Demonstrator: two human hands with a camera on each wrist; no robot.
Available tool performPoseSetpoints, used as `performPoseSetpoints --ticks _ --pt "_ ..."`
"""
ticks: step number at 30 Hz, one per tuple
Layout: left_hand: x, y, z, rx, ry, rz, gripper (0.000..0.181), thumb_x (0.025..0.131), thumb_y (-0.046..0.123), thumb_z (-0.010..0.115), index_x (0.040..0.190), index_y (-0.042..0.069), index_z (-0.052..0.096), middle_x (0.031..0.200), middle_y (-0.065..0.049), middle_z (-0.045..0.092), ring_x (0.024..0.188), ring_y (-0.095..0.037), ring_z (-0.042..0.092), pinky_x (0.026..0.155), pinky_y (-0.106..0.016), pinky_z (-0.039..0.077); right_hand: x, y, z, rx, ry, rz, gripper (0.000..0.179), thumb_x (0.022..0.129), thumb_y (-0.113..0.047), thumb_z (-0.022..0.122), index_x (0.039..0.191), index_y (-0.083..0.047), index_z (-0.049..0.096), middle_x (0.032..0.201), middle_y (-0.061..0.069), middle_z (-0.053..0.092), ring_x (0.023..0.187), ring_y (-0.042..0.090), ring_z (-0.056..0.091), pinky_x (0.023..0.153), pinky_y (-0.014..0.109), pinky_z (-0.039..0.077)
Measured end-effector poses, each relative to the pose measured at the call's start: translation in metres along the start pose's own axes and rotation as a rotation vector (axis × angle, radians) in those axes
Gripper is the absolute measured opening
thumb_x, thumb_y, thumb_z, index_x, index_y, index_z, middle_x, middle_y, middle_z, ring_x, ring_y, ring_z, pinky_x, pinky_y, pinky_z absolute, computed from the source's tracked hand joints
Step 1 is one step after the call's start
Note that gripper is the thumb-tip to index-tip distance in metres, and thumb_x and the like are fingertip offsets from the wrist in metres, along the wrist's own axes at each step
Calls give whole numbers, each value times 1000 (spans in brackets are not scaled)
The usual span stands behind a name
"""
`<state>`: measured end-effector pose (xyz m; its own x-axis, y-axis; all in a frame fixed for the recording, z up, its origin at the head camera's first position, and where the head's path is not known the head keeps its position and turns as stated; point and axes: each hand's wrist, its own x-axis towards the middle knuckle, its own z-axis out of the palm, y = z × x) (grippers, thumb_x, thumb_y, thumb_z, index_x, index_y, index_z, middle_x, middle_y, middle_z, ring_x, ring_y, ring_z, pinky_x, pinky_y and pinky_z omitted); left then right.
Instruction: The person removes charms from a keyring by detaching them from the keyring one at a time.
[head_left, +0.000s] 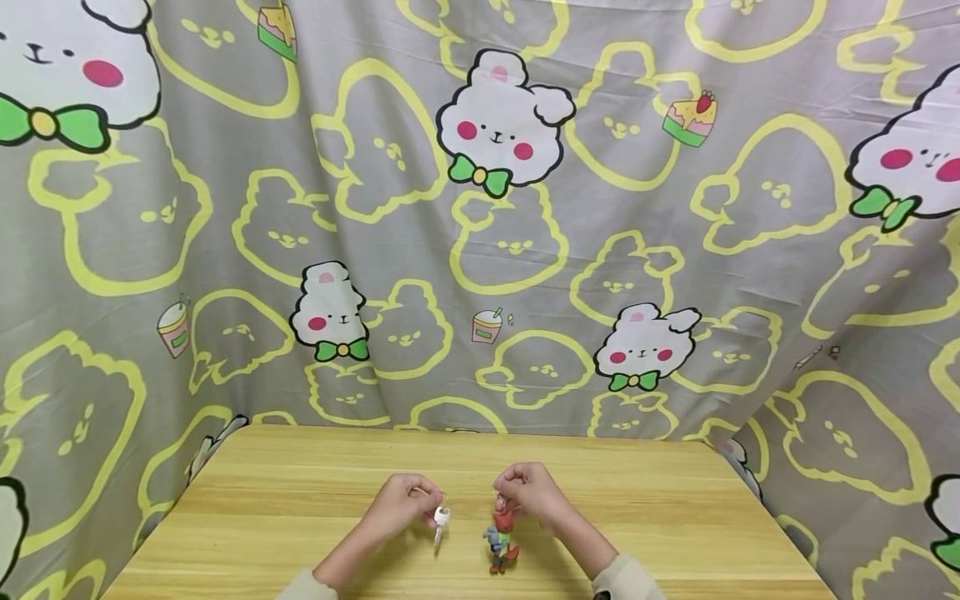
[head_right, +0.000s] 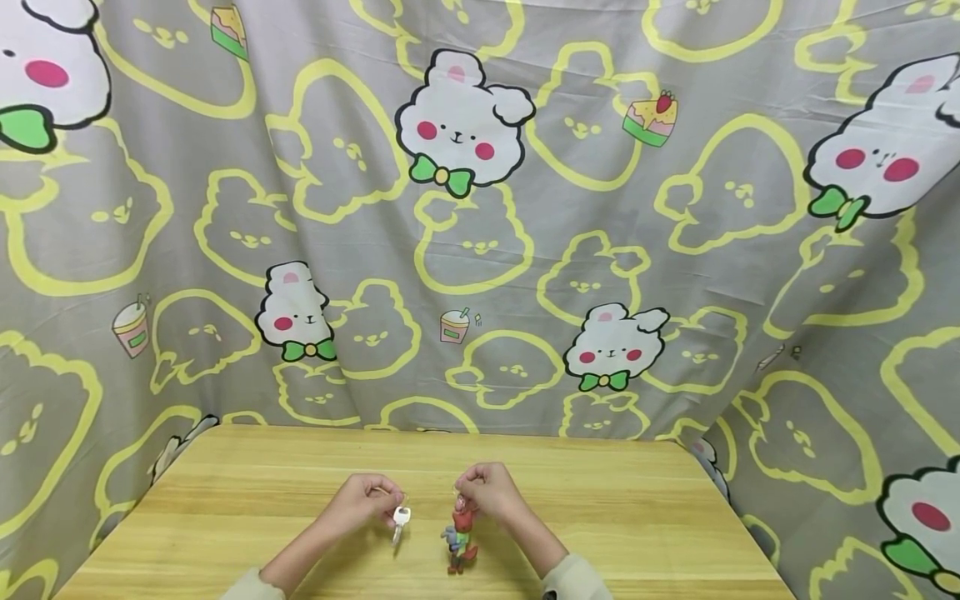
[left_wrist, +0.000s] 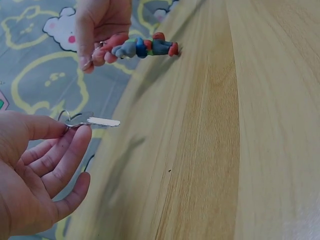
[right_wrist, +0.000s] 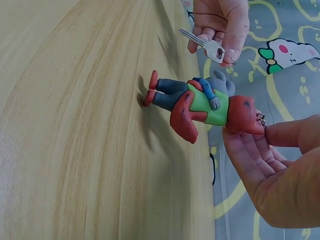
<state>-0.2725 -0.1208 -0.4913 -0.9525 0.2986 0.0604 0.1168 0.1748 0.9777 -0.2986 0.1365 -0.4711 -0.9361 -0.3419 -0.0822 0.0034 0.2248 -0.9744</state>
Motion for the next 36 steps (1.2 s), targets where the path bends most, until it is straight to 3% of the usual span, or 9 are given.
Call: performPoseSetpoints --ticks 8,16,28,31,36 --pt "1 -3 -1 38 3 -6 23 96 12 67 105 -10 67 85 -12 76 70 -21 73 86 -37 60 3 1 1 2 16 19 21 100 -10 60 102 11 63 70 1 67 63 9 64 55 23 52" --pt "2 -5 1 50 12 -13 19 96 12 67 102 -6 69 85 -10 76 71 -22 73 86 -37 60 8 4 4 4 40 20 21 101 -9 59 102 12 63 69 1 67 62 9 64 55 24 53" --pt "4 -10 3 89 37 -42 17 95 11 68 101 -4 69 84 -10 76 68 -23 73 94 -50 55 14 8 5 -25 59 7 21 101 -8 59 101 13 63 69 1 68 61 8 62 54 23 53" --pt "4 -11 3 85 44 -39 17 94 10 68 101 -6 68 84 -11 76 67 -23 73 91 -47 57 16 10 5 -29 64 10 20 101 -8 59 100 12 64 69 2 68 61 9 63 55 23 53" --pt "6 -13 3 57 51 -32 17 94 7 67 100 -8 68 82 -13 75 67 -23 72 73 -33 61 19 13 7 -42 70 9 19 100 -7 60 98 11 64 71 5 70 60 10 63 55 25 54"
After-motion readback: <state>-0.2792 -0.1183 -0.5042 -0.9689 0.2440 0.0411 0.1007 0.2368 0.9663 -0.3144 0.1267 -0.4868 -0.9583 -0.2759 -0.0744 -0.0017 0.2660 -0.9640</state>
